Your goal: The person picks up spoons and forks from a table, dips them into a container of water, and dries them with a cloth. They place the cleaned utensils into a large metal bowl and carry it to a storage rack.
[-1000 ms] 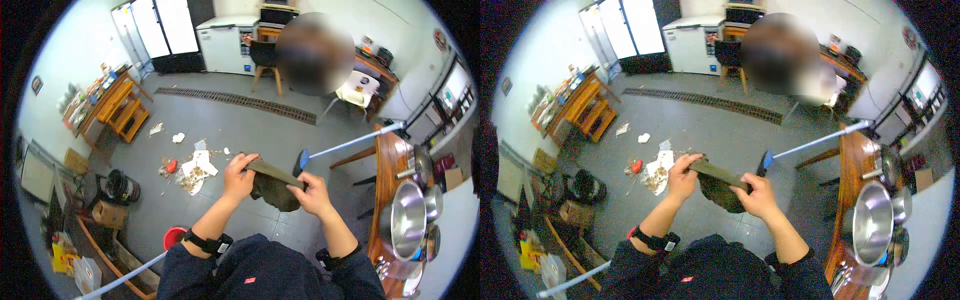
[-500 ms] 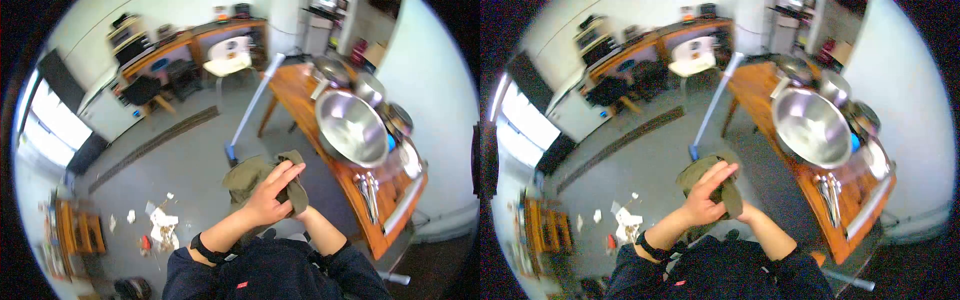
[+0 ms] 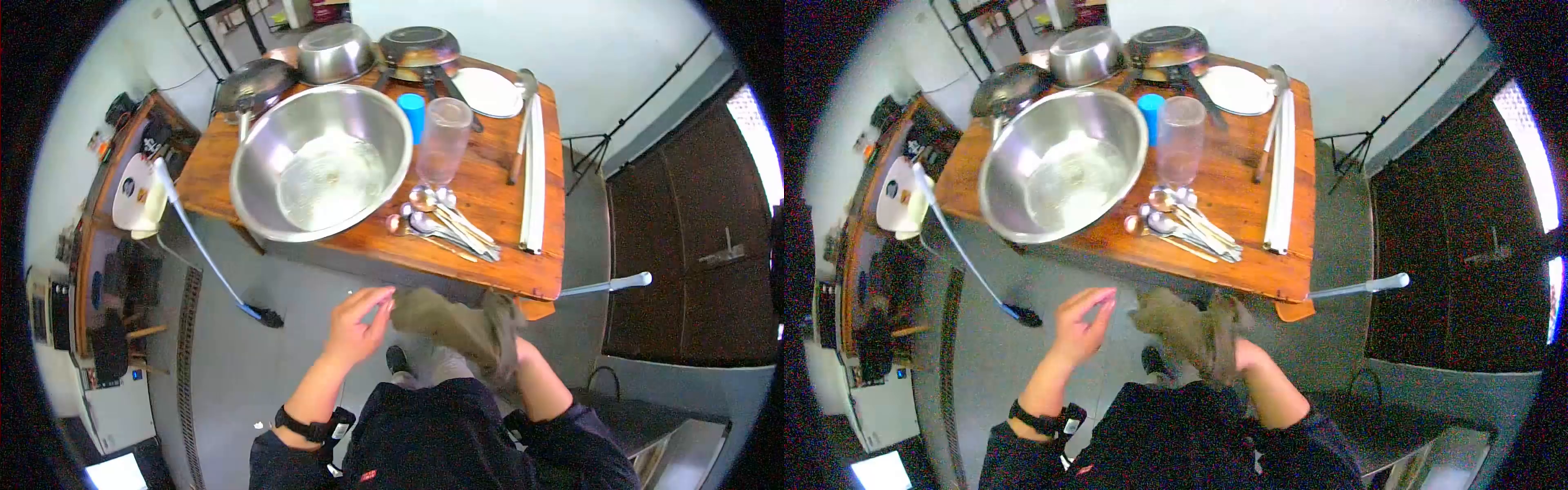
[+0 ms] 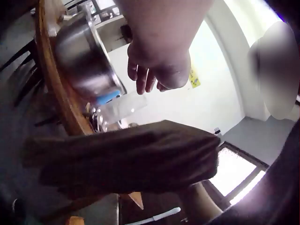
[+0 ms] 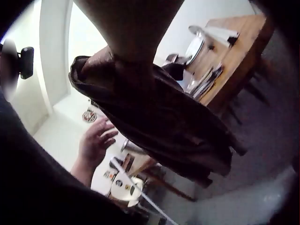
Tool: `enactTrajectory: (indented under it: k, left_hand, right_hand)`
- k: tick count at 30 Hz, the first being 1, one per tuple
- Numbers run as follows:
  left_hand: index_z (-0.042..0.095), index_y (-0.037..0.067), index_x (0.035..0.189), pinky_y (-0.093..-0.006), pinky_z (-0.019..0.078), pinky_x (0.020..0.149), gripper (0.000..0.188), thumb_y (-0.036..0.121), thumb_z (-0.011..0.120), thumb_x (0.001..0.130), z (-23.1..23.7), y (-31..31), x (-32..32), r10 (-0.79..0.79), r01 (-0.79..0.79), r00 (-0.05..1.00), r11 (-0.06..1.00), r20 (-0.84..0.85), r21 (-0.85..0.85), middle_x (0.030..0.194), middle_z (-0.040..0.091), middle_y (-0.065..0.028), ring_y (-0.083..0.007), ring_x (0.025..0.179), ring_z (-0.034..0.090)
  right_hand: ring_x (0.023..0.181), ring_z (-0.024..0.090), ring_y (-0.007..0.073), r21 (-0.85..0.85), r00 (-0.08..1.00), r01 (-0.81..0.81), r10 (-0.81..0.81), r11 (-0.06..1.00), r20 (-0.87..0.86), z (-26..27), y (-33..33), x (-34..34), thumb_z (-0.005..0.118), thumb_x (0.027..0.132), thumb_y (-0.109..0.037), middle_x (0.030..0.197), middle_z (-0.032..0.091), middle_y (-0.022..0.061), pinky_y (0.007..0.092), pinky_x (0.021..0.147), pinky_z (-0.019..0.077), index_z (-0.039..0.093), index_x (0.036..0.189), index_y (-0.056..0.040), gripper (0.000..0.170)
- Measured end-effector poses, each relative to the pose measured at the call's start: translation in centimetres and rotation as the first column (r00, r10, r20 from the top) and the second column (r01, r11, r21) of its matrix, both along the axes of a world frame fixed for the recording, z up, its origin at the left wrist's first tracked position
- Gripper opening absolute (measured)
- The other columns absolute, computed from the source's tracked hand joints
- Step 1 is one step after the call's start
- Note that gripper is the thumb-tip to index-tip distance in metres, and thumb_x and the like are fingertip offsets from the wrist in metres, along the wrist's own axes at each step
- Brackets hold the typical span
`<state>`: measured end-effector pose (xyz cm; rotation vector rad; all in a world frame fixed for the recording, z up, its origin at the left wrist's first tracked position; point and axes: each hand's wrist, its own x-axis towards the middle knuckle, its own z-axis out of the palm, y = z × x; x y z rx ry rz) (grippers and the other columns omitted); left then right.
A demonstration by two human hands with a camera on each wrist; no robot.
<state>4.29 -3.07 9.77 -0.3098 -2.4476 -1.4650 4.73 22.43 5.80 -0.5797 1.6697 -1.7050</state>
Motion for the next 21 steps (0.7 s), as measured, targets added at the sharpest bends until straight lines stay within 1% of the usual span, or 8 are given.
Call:
enactTrajectory:
  k: [3, 5, 7, 8, 11, 13, 17, 21]
  left_hand:
    - [0.057, 0.006, 0.082, -0.0303, 0.0435, 0.062, 0.013, 0.008, 0.055, 0.069, -4.1, 3.6, -5.2, -0.029, 0.024, 0.999, 0.989, -0.032, -0.146, 0.077, 0.057, -0.0079, -0.0229, 0.072, 0.054]
    - [0.057, 0.007, 0.08, -0.0311, 0.0427, 0.062, 0.012, 0.01, 0.056, 0.068, -5.7, 6.2, -8.6, -0.063, 0.04, 0.995, 0.964, -0.077, -0.262, 0.076, 0.056, -0.0067, -0.0232, 0.071, 0.053]
    - [0.057, 0.007, 0.077, -0.0319, 0.0418, 0.063, 0.011, 0.011, 0.056, 0.067, -6.4, 8.8, -11.8, -0.122, 0.071, 0.985, 0.928, -0.12, -0.365, 0.075, 0.055, -0.0059, -0.0236, 0.071, 0.052]
    - [0.057, 0.008, 0.077, -0.032, 0.0406, 0.065, 0.013, 0.009, 0.055, 0.064, -7.5, 10.0, -13.2, -0.15, 0.115, 0.987, 0.921, -0.066, -0.371, 0.076, 0.054, -0.0047, -0.022, 0.077, 0.05]
    - [0.058, 0.01, 0.077, -0.0336, 0.0383, 0.07, 0.014, 0.01, 0.051, 0.065, -9.3, 12.1, -17.7, -0.28, 0.239, 0.959, 0.721, 0.042, -0.651, 0.079, 0.054, -0.0027, -0.0209, 0.083, 0.048]
    - [0.059, 0.011, 0.075, -0.0354, 0.0355, 0.073, 0.015, 0.01, 0.047, 0.066, -10.1, 11.9, -18.9, -0.292, 0.288, 0.949, 0.658, 0.118, -0.696, 0.08, 0.053, -0.0018, -0.0198, 0.087, 0.045]
    - [0.058, 0.012, 0.074, -0.0355, 0.0354, 0.073, 0.014, 0.01, 0.046, 0.066, -10.1, 11.9, -19.5, -0.303, 0.363, 0.927, 0.581, 0.22, -0.729, 0.081, 0.053, -0.0026, -0.0195, 0.086, 0.046]
    - [0.055, 0.01, 0.074, -0.0353, 0.0359, 0.07, 0.013, 0.009, 0.045, 0.066, -10.3, 11.7, -20.0, -0.337, 0.361, 0.92, 0.538, 0.199, -0.762, 0.08, 0.053, -0.0029, -0.0188, 0.086, 0.047]
  right_hand:
    - [0.102, 0.042, 0.0195, 0.321, 0.894, 0.084, 0.071, 0.943, -0.443, 2.0, 6.2, -1.1, 0.051, 0.076, -0.018, 0.113, 0.043, 0.0085, 0.0335, 0.088, 0.0336, 0.036, 0.116, -0.0056, 0.045]
    - [0.101, 0.043, 0.0195, 0.405, 0.841, 0.176, 0.077, 0.897, -0.536, 3.1, 9.4, -1.8, 0.05, 0.076, -0.018, 0.113, 0.043, 0.0087, 0.0338, 0.087, 0.034, 0.035, 0.116, -0.0054, 0.045]
    - [0.1, 0.043, 0.0193, 0.402, 0.863, 0.264, -0.029, 0.877, -0.504, 4.1, 12.2, -2.8, 0.05, 0.076, -0.018, 0.112, 0.044, 0.0087, 0.0336, 0.087, 0.0346, 0.036, 0.115, -0.0053, 0.044]
    - [0.1, 0.043, 0.0192, 0.397, 0.869, 0.314, -0.093, 0.863, -0.485, 4.6, 13.5, -3.3, 0.05, 0.076, -0.018, 0.111, 0.044, 0.0087, 0.0335, 0.086, 0.0349, 0.036, 0.115, -0.0052, 0.043]
    - [0.098, 0.044, 0.0189, 0.339, 0.858, 0.472, -0.336, 0.814, -0.388, 6.1, 16.9, -5.3, 0.05, 0.076, -0.018, 0.11, 0.045, 0.0087, 0.0333, 0.085, 0.0358, 0.037, 0.114, -0.0051, 0.042]
    - [0.098, 0.045, 0.0187, 0.277, 0.81, 0.58, -0.509, 0.766, -0.291, 6.8, 18.0, -5.9, 0.05, 0.077, -0.018, 0.109, 0.045, 0.0087, 0.0332, 0.084, 0.0364, 0.038, 0.113, -0.005, 0.041]
    - [0.096, 0.046, 0.0183, 0.082, 0.636, 0.77, -0.772, 0.633, -0.008, 7.8, 18.7, -7.3, 0.049, 0.077, -0.018, 0.107, 0.046, 0.0087, 0.0329, 0.083, 0.0376, 0.039, 0.112, -0.0048, 0.039]
    - [0.094, 0.046, 0.0179, -0.1, 0.434, 0.899, -0.832, 0.427, 0.346, 8.5, 18.5, -9.5, 0.049, 0.077, -0.018, 0.105, 0.047, 0.0086, 0.0326, 0.082, 0.0388, 0.04, 0.11, -0.0046, 0.037]
